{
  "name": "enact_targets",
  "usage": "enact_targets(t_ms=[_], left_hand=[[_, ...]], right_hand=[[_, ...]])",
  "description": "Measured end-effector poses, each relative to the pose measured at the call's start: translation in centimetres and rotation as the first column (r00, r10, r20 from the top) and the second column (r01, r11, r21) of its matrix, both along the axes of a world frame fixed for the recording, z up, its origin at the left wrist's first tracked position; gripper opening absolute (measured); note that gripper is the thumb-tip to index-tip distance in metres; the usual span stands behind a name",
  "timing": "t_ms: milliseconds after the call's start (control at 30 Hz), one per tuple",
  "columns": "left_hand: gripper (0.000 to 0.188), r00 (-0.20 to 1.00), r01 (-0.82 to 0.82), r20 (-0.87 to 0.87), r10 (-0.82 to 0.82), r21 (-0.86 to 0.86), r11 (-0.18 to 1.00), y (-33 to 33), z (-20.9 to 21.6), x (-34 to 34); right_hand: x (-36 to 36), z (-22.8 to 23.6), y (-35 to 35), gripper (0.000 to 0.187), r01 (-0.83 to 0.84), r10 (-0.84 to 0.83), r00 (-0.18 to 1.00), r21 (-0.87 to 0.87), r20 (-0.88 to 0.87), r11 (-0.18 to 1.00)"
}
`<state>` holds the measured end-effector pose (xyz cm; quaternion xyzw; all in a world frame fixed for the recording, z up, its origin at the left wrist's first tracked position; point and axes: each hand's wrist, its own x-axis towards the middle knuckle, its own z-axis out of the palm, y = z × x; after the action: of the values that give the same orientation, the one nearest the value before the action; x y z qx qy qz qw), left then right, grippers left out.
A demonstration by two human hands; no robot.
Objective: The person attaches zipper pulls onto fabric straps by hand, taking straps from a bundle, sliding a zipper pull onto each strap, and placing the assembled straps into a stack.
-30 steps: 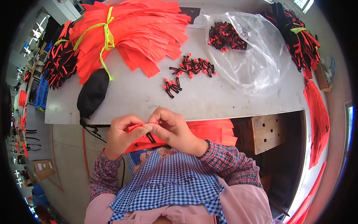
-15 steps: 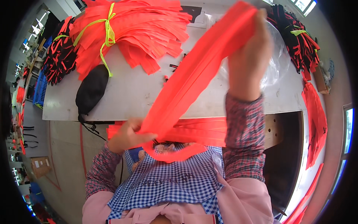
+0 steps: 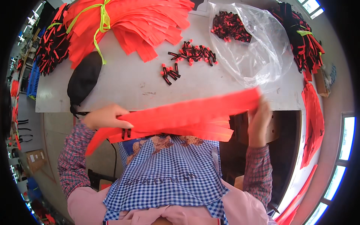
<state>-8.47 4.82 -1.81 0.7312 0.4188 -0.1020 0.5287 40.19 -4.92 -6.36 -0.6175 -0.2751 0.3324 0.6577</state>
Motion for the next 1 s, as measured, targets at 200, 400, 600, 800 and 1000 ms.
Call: enact_targets(t_ms=[200, 400, 600, 800, 1000], left_hand=[[0.029, 0.918, 0.396, -0.317, -0.237, 0.74, 0.544, -4.9, -7.5, 0.4], [0.048, 0.913, 0.406, -0.252, -0.32, 0.608, 0.682, -7.0, -5.1, 2.9], [0.051, 0.934, 0.353, -0.178, -0.311, 0.599, 0.719, -6.8, -2.7, 3.6], [0.048, 0.964, 0.261, -0.125, -0.235, 0.618, 0.741, -3.4, -2.1, 2.1], [0.037, 0.98, 0.156, -0.077, -0.181, 0.866, 0.476, 7.1, -1.3, 2.2]], right_hand=[[-1.5, -5.9, -4.2, 0.011, -0.062, 0.33, 0.47, -0.342, 0.818, 0.937], [-12.5, -5.8, 7.2, 0.029, -0.572, 0.369, 0.165, -0.216, 0.915, 0.791], [-17.7, -8.6, 17.2, 0.03, -0.699, 0.183, -0.25, -0.308, 0.951, 0.645], [-13.1, -9.3, 20.8, 0.028, -0.659, 0.161, -0.211, -0.262, 0.964, 0.705], [-10.8, -9.4, 19.6, 0.029, -0.594, 0.256, -0.139, -0.287, 0.957, 0.752]])
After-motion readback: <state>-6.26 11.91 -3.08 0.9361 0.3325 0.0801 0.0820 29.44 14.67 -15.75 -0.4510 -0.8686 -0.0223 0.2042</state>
